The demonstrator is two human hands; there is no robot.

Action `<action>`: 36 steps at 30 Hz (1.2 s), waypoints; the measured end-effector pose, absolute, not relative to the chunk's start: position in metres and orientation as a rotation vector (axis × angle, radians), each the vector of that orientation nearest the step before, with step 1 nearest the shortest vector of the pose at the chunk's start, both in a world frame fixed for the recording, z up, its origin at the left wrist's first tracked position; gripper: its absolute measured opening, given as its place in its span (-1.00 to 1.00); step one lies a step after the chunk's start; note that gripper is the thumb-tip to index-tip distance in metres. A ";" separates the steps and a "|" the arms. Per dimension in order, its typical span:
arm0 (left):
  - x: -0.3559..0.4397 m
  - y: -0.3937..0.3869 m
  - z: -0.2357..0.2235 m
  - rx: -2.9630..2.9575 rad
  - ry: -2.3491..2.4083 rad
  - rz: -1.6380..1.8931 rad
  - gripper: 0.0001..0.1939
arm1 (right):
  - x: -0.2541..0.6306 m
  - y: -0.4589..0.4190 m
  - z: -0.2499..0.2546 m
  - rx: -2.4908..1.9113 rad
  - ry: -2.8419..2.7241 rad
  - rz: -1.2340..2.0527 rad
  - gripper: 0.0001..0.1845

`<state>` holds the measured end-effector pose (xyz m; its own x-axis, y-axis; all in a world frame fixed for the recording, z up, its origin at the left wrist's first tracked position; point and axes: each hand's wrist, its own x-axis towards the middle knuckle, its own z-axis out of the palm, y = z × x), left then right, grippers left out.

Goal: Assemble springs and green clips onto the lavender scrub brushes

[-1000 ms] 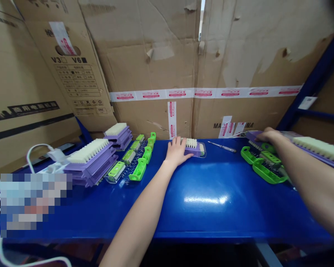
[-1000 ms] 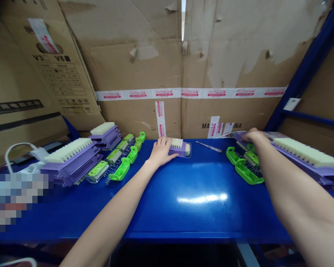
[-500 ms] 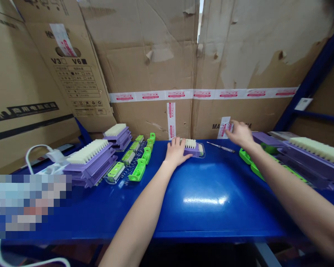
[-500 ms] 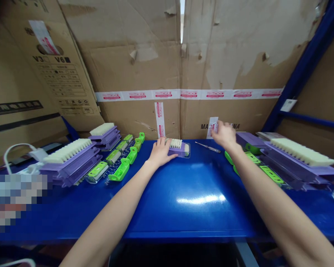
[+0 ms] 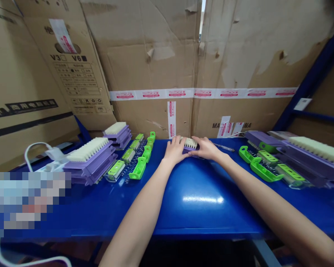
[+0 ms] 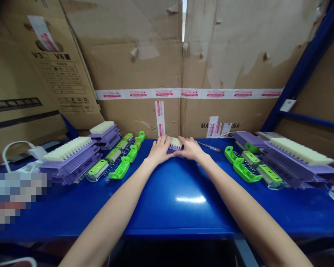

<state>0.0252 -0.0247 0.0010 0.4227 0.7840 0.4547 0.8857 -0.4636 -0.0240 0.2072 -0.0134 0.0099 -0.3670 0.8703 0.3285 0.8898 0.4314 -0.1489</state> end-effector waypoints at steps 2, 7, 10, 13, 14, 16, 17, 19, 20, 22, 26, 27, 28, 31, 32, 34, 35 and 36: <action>0.026 -0.025 0.001 -2.432 -1.435 -0.600 -0.28 | 0.214 -0.017 0.006 -1.447 -2.330 -0.068 -0.13; 0.024 -0.023 -0.001 -2.421 -1.485 -0.647 -0.19 | 0.226 -0.019 -0.001 -1.418 -2.299 0.007 -0.19; 0.021 -0.023 0.004 -2.434 -1.500 -0.718 -0.25 | 0.225 -0.020 -0.002 -1.486 -2.227 -0.086 -0.24; 0.020 -0.026 0.013 -2.366 -1.532 -0.867 -0.39 | 0.225 -0.022 0.001 -1.639 -2.047 -0.221 -0.31; 0.020 -0.027 0.016 -2.328 -1.552 -0.912 -0.44 | 0.226 -0.021 0.003 -1.681 -1.974 -0.238 -0.35; 0.020 -0.029 0.019 -2.244 -1.597 -0.963 -0.51 | 0.229 -0.020 0.005 -1.719 -1.830 -0.223 -0.43; 0.019 -0.029 0.019 -2.205 -1.633 -0.962 -0.53 | 0.231 -0.019 0.007 -1.711 -1.774 -0.201 -0.46; 0.017 -0.027 0.016 -2.157 -1.728 -0.899 -0.59 | 0.233 -0.017 0.009 -1.656 -1.717 -0.156 -0.48; 0.016 -0.026 0.014 -2.152 -1.779 -0.843 -0.61 | 0.233 -0.016 0.010 -1.624 -1.713 -0.138 -0.48; 0.013 -0.023 0.010 -2.188 -1.852 -0.697 -0.64 | 0.228 -0.016 0.011 -1.579 -1.744 -0.121 -0.44; 0.011 -0.020 0.004 -2.282 -1.881 -0.469 -0.67 | 0.205 -0.019 0.018 -1.592 -1.951 -0.176 -0.30; 0.011 -0.020 0.003 -2.300 -1.854 -0.439 -0.67 | 0.199 -0.019 0.020 -1.623 -2.034 -0.178 -0.27; 0.012 -0.020 0.002 -2.312 -1.824 -0.417 -0.68 | 0.193 -0.018 0.023 -1.670 -2.117 -0.163 -0.24; 0.013 -0.021 0.000 -2.319 -1.778 -0.379 -0.66 | 0.179 -0.014 0.031 -1.827 -2.277 -0.047 -0.23; 0.013 -0.021 0.000 -2.318 -1.775 -0.373 -0.65 | 0.177 -0.012 0.034 -1.857 -2.285 -0.019 -0.22; 0.013 -0.021 -0.001 -2.320 -1.774 -0.362 -0.65 | 0.178 -0.009 0.040 -1.880 -2.264 -0.006 -0.20; 0.013 -0.021 -0.001 -2.324 -1.776 -0.358 -0.66 | 0.181 -0.007 0.044 -1.887 -2.246 -0.014 -0.18; 0.013 -0.020 -0.001 -2.327 -1.779 -0.355 -0.67 | 0.186 -0.006 0.047 -1.895 -2.226 -0.026 -0.17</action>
